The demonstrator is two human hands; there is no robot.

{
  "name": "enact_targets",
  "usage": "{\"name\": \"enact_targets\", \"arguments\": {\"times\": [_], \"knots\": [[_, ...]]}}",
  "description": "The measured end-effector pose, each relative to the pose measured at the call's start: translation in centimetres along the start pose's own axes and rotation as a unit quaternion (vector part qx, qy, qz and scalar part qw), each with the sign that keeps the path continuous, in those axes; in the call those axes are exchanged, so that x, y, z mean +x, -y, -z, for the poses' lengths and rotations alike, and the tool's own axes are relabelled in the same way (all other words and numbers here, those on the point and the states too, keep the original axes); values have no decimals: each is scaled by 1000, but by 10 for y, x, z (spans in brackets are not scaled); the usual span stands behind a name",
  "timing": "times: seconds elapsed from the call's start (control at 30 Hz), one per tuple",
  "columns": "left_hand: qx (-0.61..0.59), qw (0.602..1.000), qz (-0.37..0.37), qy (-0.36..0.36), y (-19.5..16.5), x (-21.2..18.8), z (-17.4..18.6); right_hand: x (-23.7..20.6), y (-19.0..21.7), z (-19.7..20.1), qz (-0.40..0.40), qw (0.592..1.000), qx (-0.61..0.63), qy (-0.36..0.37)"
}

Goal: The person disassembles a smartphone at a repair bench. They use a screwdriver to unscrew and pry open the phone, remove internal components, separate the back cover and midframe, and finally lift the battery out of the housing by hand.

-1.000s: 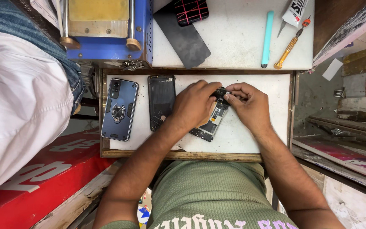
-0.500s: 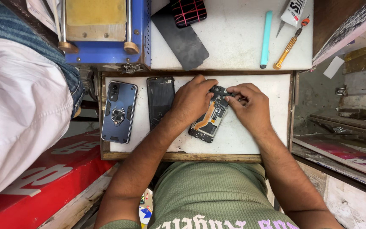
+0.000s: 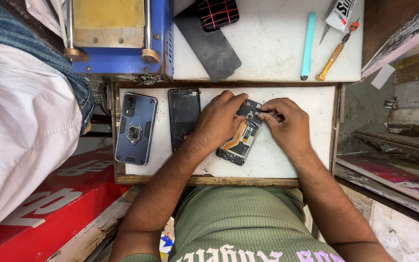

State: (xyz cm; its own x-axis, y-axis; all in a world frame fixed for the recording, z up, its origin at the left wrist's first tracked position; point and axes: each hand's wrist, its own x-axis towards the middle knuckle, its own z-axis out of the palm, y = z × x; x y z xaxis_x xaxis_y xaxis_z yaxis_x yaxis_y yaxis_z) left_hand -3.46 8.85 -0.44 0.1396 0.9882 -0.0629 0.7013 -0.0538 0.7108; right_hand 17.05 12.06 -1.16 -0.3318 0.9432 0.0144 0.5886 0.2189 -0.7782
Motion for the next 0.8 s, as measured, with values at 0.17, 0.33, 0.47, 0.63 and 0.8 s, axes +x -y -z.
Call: {"name": "enact_targets", "arguments": {"times": [0.17,0.33,0.47,0.63,0.8], "knots": [[1,1000,12,18,-2,0,3,-2,-1,2,-74,996,39,5],[-7,1000,2,16,-3,-2,2,-2,-7,2,-40,999,13,-2],[22,1000,-6,11,-3,-3,-1,-2,-10,3,-79,995,68,0],[39,999,-19,5,-1,-4,-4,0,-9,4,-39,999,7,-2],[44,999,-28,2,0,-6,-6,-1,-6,5,-29,1000,4,-3]]}}
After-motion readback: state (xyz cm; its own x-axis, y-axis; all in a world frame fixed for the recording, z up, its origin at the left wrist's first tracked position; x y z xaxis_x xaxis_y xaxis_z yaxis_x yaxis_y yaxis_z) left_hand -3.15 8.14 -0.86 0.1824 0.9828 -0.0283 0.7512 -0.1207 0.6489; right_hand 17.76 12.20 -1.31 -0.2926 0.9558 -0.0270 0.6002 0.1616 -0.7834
